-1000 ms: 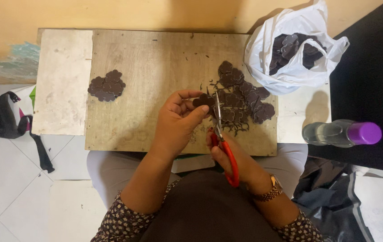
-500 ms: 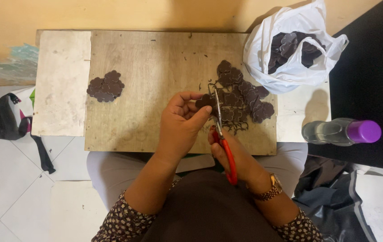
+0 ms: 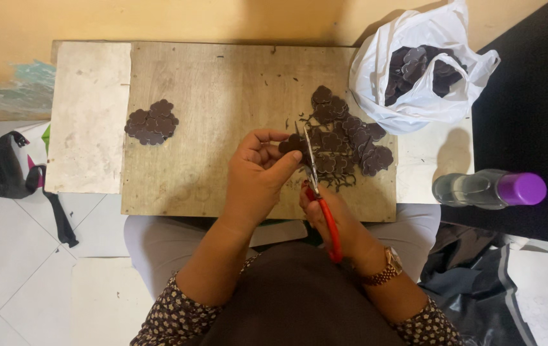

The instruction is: The person sits on the floor and uses red-handled scissors to trim the edges of dark brown flower-shaped fabric pieces. They hold each piece with the left hand and cut with the right, placing trimmed pieces into a white bag on the table.

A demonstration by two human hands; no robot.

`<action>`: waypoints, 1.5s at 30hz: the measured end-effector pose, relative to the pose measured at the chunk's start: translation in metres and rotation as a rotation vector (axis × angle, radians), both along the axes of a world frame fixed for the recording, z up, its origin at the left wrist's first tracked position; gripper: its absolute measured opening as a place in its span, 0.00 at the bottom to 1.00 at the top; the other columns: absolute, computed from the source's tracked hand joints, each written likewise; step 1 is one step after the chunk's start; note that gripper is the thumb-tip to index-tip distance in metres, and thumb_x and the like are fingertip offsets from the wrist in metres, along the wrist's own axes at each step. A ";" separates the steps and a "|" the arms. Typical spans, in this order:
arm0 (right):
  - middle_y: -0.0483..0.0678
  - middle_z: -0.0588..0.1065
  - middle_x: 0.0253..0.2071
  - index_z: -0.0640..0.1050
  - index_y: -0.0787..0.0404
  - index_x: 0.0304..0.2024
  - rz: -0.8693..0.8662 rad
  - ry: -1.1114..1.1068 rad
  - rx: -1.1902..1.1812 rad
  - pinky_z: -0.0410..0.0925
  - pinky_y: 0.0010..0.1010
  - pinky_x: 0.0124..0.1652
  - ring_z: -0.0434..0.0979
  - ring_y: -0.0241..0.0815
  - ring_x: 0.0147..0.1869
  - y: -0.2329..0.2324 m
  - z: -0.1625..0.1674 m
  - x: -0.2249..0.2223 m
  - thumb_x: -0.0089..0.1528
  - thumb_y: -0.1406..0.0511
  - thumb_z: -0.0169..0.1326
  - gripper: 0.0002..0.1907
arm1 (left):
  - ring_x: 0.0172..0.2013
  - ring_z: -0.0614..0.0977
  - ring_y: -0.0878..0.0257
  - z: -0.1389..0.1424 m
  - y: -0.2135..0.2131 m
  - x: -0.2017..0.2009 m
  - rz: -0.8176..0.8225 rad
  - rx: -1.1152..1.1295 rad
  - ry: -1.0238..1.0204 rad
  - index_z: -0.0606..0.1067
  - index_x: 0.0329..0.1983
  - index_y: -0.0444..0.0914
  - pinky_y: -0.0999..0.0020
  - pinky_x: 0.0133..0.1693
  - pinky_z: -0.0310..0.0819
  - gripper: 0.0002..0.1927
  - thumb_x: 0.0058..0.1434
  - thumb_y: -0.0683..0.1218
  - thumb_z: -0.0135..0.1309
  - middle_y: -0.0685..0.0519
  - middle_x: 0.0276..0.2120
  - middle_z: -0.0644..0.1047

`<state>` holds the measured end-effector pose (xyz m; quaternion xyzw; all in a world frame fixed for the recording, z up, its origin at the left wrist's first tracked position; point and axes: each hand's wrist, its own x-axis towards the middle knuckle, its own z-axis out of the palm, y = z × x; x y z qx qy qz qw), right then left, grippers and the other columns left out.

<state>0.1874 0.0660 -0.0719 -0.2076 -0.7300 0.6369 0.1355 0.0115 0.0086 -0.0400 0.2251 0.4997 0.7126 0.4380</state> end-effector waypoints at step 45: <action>0.39 0.62 0.30 0.66 0.57 0.38 0.115 0.028 -0.035 0.63 0.25 0.31 0.61 0.32 0.32 0.004 -0.006 0.000 0.67 0.38 0.42 0.30 | 0.34 0.83 0.67 0.009 -0.012 -0.034 -0.182 -0.181 0.057 0.65 0.53 0.33 0.76 0.35 0.79 0.23 0.57 0.35 0.61 0.47 0.34 0.81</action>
